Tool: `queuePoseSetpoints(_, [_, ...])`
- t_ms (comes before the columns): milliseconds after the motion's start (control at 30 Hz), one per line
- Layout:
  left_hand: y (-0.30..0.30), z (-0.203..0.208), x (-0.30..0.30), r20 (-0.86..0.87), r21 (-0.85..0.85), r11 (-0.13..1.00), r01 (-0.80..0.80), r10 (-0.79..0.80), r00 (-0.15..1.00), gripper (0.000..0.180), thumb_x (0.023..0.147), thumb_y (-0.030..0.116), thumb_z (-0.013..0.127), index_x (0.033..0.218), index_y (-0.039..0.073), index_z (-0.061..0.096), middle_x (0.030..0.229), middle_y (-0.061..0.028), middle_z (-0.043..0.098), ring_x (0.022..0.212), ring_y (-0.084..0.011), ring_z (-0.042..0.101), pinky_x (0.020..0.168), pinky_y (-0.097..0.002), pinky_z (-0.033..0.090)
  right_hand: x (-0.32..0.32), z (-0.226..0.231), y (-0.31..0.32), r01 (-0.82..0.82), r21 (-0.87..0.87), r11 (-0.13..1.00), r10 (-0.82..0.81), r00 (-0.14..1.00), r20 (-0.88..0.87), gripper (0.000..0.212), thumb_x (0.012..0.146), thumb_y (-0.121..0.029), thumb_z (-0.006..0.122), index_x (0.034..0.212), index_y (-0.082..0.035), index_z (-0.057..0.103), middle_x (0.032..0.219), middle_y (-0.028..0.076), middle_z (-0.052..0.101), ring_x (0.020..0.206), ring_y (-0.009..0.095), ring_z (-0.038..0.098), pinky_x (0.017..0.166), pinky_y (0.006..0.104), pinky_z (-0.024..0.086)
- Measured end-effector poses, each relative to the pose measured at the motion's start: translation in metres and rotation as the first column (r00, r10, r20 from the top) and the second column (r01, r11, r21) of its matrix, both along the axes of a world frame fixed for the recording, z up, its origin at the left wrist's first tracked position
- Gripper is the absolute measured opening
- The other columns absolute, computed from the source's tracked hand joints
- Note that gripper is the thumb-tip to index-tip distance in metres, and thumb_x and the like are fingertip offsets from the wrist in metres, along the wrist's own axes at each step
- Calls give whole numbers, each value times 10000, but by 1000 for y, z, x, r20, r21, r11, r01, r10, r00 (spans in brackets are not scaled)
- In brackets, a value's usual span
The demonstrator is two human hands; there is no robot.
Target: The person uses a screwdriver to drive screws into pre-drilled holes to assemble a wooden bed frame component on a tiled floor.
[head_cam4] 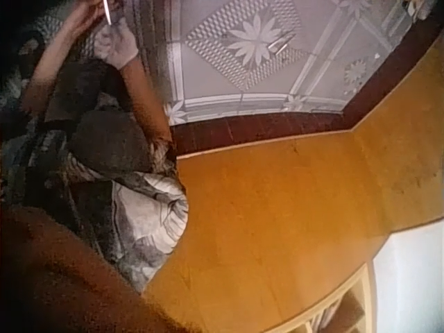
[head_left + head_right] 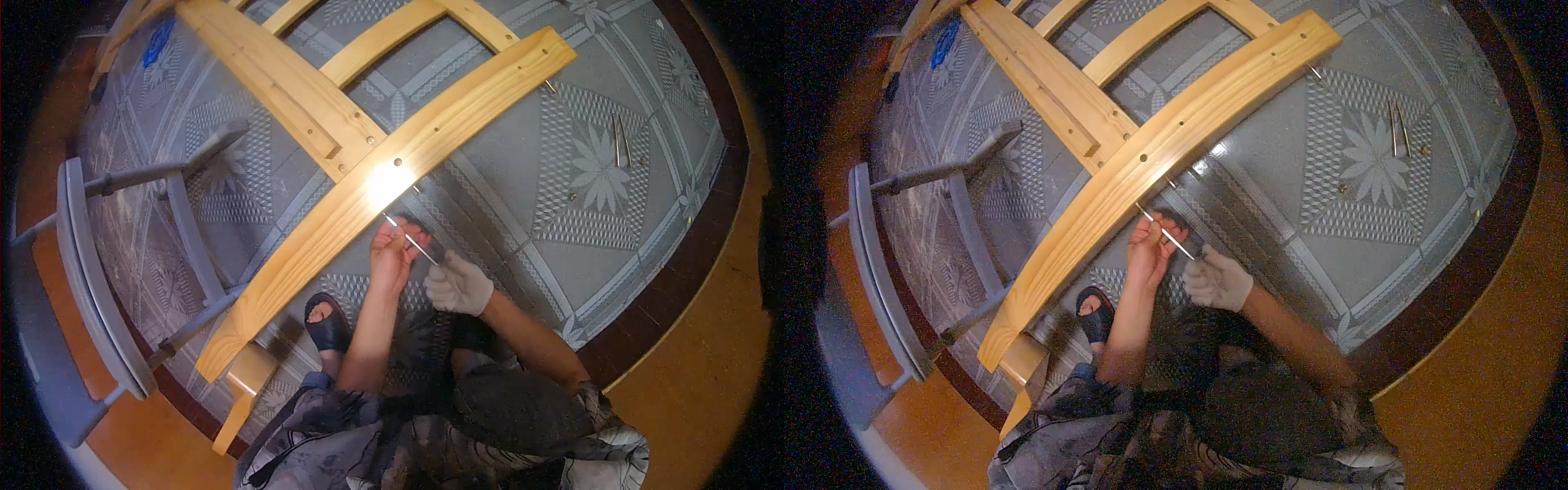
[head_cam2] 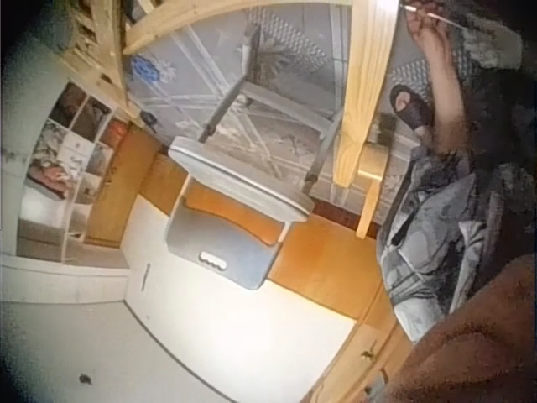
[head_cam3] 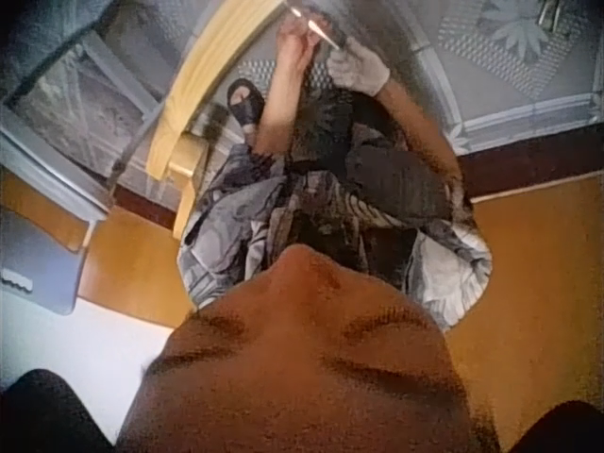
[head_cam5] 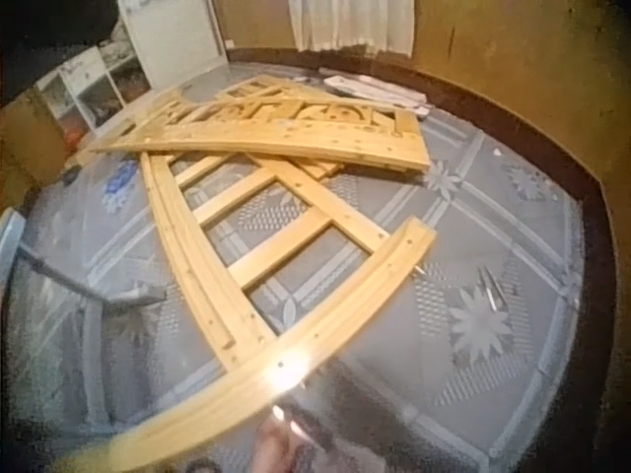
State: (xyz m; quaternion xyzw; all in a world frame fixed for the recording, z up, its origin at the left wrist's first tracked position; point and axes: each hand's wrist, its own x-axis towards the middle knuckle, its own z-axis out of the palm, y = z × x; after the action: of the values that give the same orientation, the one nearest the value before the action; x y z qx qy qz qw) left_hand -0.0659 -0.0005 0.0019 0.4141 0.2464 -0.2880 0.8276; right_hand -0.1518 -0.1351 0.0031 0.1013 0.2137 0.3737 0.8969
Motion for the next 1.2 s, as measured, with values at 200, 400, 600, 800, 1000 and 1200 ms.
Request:
queuePoseSetpoints(200, [-2, -1, 1, 0, -51, 998, 39, -39, 999, 149, 873, 75, 411, 998, 16, 465, 856, -122, 559, 750, -202, 567, 736, -384, 501, -5, -2, 8, 221, 233, 947, -201, 974, -108, 413, 858, -465, 363, 644, -113, 327, 588, -22, 268, 519, 102, 296, 489, 222, 272])
queuePoseSetpoints(400, [6, 8, 7, -2, 2, 992, 124, -124, 992, 227, 879, 98, 405, 1076, -8, 447, 894, -139, 570, 795, -218, 580, 732, -365, 502, -1, 5, 17, 152, -49, 987, -153, 988, -6, 305, 861, -334, 434, 665, -108, 378, 573, -23, 316, 489, 97, 318, 460, 217, 272])
queuePoseSetpoints(600, [3, 26, 14, -31, 109, 967, 232, -230, 973, 244, 882, 119, 414, 1096, 6, 448, 928, -153, 573, 820, -227, 584, 716, -357, 505, 12, 18, 19, 409, -813, -416, 659, 751, 40, 299, 709, -290, 558, 543, -56, 473, 565, 96, 487, 551, 288, 509, 504, 393, 383])
queuePoseSetpoints(800, [2, 15, 13, -62, 164, 962, 216, -209, 976, 184, 882, 116, 416, 1030, 20, 467, 924, -157, 572, 802, -229, 585, 708, -357, 506, 8, 10, 16, 590, -682, -432, 781, 623, 44, 352, 760, -385, 530, 640, -56, 499, 604, 65, 508, 556, 260, 509, 511, 385, 396])
queuePoseSetpoints(1000, [4, 13, 12, -48, 109, 977, 185, -181, 982, 141, 885, 108, 403, 978, 27, 472, 909, -152, 573, 791, -236, 584, 712, -370, 506, 3, 4, 12, -357, -529, 770, 383, 921, -64, 521, 813, -588, 344, 633, -105, 418, 576, -4, 359, 482, 118, 356, 431, 247, 306])
queuePoseSetpoints(1200, [2, 13, 11, -42, -16, 988, 151, -152, 988, 149, 881, 135, 426, 974, 31, 480, 908, -128, 574, 818, -221, 580, 745, -383, 497, 1, 1, 22, 3, 122, 993, 7, 997, -80, 476, 865, -519, 275, 582, -136, 298, 544, -34, 237, 446, 87, 242, 397, 211, 235])
